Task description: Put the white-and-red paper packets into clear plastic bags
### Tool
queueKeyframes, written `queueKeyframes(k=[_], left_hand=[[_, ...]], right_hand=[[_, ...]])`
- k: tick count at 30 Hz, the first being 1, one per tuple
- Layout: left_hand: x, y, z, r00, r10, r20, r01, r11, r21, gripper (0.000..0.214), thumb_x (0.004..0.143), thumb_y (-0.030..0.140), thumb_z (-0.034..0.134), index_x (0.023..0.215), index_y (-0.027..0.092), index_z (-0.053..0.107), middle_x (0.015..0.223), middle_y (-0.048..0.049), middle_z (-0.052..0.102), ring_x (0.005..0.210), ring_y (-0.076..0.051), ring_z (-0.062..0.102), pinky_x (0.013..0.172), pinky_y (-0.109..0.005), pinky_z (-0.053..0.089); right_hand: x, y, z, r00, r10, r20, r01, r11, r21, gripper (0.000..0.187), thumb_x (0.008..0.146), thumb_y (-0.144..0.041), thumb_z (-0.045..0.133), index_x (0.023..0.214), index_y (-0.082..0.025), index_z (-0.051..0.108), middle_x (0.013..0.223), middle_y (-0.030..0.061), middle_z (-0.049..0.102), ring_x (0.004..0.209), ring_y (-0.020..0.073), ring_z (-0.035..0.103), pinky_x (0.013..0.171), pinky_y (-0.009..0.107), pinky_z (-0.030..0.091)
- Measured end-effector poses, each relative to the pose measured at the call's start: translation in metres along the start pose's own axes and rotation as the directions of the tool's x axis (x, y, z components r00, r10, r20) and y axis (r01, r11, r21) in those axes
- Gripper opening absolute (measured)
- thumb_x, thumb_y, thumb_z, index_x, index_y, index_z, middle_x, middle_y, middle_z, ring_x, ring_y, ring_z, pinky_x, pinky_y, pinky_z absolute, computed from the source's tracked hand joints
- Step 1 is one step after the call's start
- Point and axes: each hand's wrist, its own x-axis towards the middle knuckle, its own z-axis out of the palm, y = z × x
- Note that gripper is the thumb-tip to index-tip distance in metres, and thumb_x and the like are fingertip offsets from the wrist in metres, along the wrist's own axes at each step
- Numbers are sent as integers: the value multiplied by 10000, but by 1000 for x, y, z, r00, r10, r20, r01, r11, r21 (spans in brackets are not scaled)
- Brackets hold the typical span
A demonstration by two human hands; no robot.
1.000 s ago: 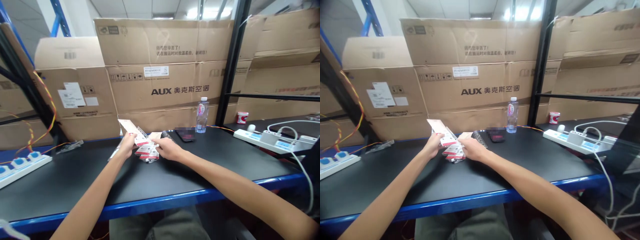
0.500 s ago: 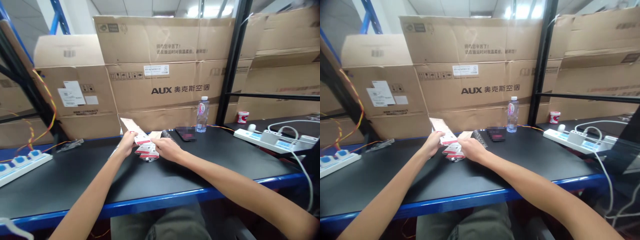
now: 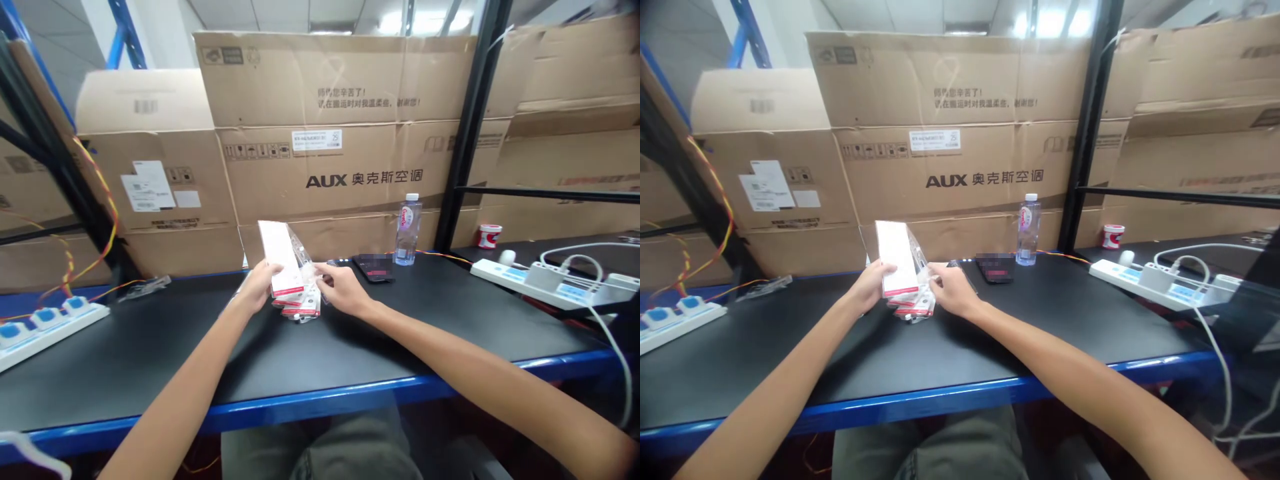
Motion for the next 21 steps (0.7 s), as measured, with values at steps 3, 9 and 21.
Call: queueKeyframes(k=[3, 9, 21], left_hand=[[-1, 7, 1, 997, -73, -29, 69, 992, -107, 264, 650, 108, 661, 908, 136, 610, 839, -74, 710, 771, -232, 700, 692, -374, 594], [-2, 7, -3, 992, 89, -91, -92, 995, -24, 504, 632, 259, 836, 1052, 169, 572, 993, -103, 712, 809, -241, 711, 700, -404, 603], [3, 5, -4, 974, 132, -186, -112, 987, 112, 371, 654, 215, 698, 964, 204, 494, 873, -26, 660, 706, -190, 673, 598, -306, 563]], right_hand=[[1, 4, 3, 992, 101, -73, -80, 964, 252, 339, 853, -240, 581, 1185, -175, 607, 1027, 78, 711, 778, 167, 690, 754, 303, 560], [1, 2, 7, 988, 152, -24, -126, 889, 441, 367, 819, -253, 618, 1173, -165, 578, 996, 80, 694, 734, 151, 685, 694, 300, 589], [0, 1, 9, 982, 181, -48, -141, 884, 445, 310, 812, -212, 601, 1116, -162, 570, 957, 78, 678, 681, 141, 669, 660, 299, 584]])
